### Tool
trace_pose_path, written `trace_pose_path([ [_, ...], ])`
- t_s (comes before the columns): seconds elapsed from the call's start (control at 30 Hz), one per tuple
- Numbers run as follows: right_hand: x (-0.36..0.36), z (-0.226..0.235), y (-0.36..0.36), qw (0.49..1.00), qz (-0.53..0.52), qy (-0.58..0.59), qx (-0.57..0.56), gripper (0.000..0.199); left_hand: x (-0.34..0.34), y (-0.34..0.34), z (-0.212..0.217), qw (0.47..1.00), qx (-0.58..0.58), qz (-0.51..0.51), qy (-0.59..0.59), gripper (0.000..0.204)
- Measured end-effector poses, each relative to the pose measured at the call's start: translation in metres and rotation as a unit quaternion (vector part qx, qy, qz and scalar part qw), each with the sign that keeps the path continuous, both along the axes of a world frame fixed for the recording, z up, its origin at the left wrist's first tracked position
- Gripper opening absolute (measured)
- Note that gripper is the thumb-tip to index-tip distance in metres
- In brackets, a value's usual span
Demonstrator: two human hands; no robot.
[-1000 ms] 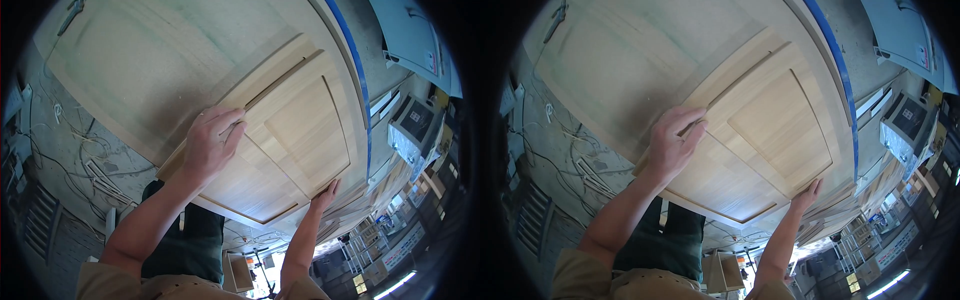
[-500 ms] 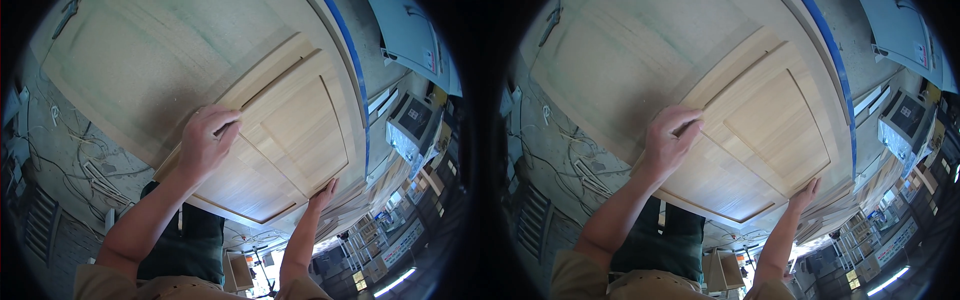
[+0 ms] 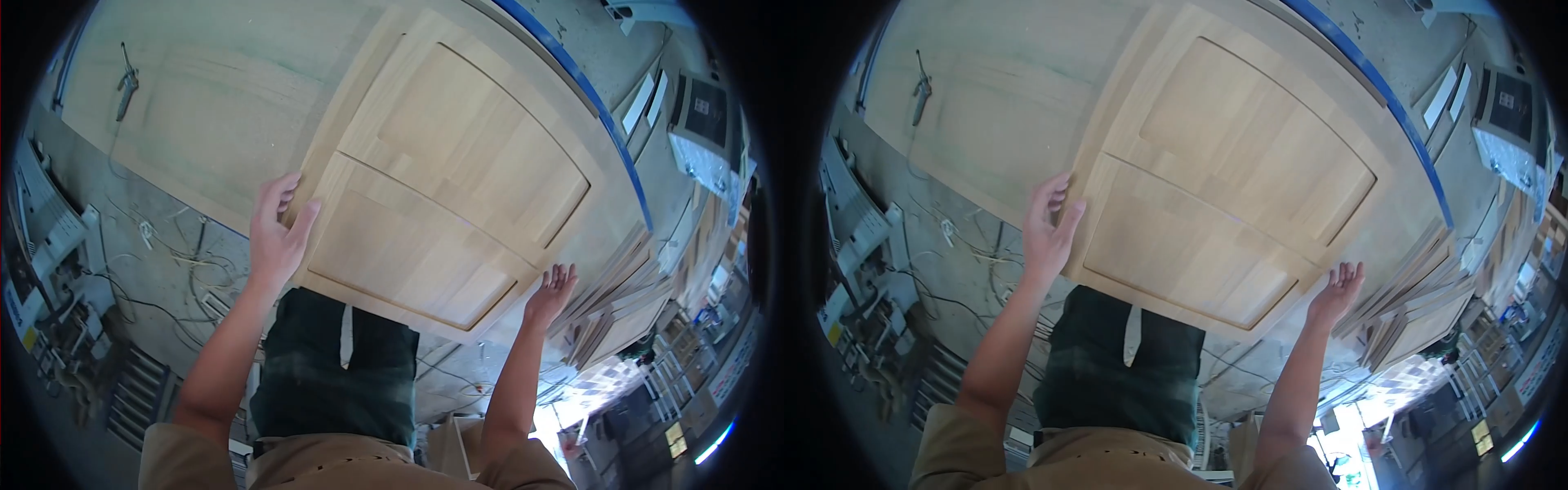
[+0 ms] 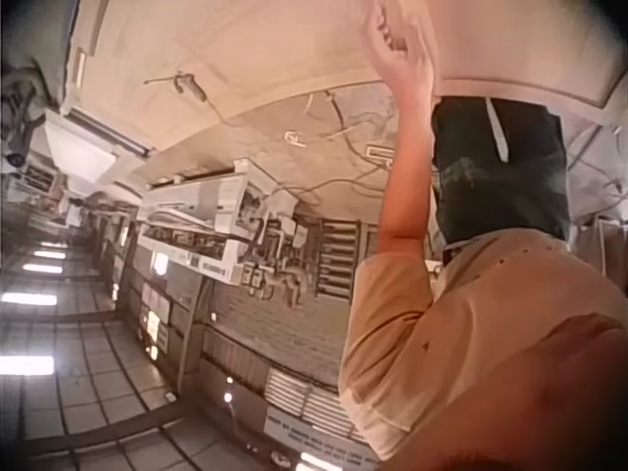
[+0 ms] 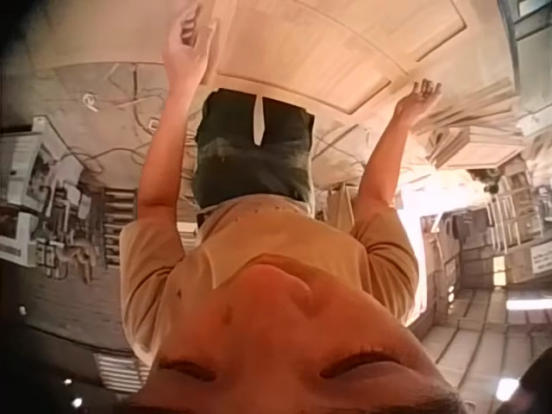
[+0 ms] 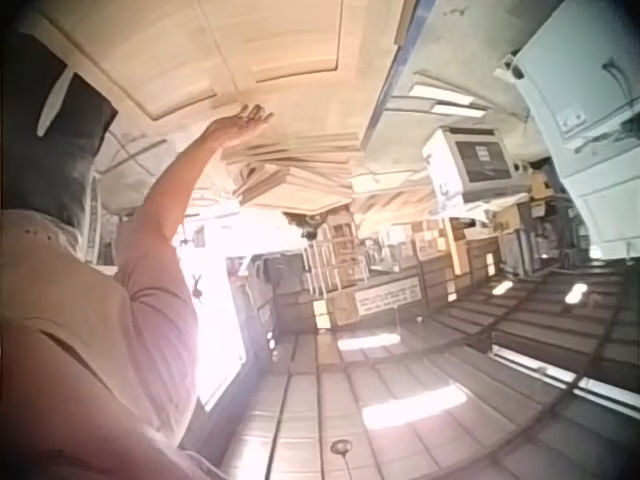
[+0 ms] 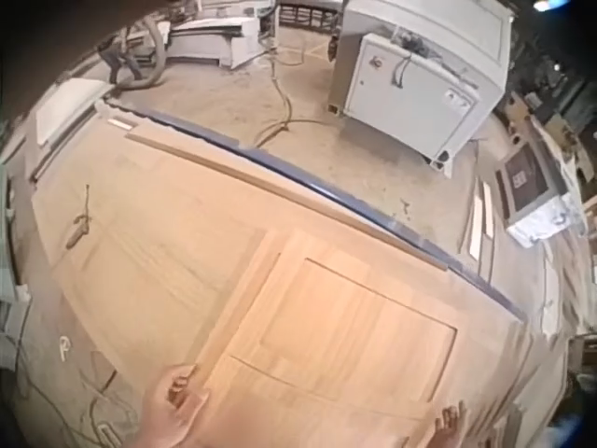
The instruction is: Inspecting, sorting, and measuring wooden door panels in a factory setting.
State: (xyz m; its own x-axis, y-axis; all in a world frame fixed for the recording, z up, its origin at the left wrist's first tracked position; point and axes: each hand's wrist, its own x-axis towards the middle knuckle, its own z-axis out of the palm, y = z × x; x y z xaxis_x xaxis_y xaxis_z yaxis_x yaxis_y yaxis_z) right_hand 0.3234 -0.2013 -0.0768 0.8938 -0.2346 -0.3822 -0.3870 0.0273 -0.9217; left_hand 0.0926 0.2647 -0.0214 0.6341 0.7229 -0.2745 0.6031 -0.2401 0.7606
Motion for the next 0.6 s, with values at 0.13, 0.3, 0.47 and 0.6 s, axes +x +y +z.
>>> trace_pose_path([
  [0.13,-0.094,0.022,-0.025,0.995,-0.058,0.062,-0.045,0.05,-0.042,-0.025,0.012,0.999,0.037,0.013,0.03,0.045],
  [0.3,-0.19,0.074,-0.048,0.978,0.105,0.141,-0.113,0.046,-0.113,-0.064,0.031,0.991,0.071,0.033,0.107,0.047],
  [0.47,-0.259,0.107,-0.11,0.895,0.346,0.247,-0.137,0.04,-0.214,-0.067,0.043,0.974,0.159,-0.053,0.151,0.05],
  [0.6,-0.317,0.138,-0.188,0.93,0.166,0.297,-0.139,0.032,-0.232,-0.075,0.048,0.949,0.166,-0.136,0.23,0.05],
])
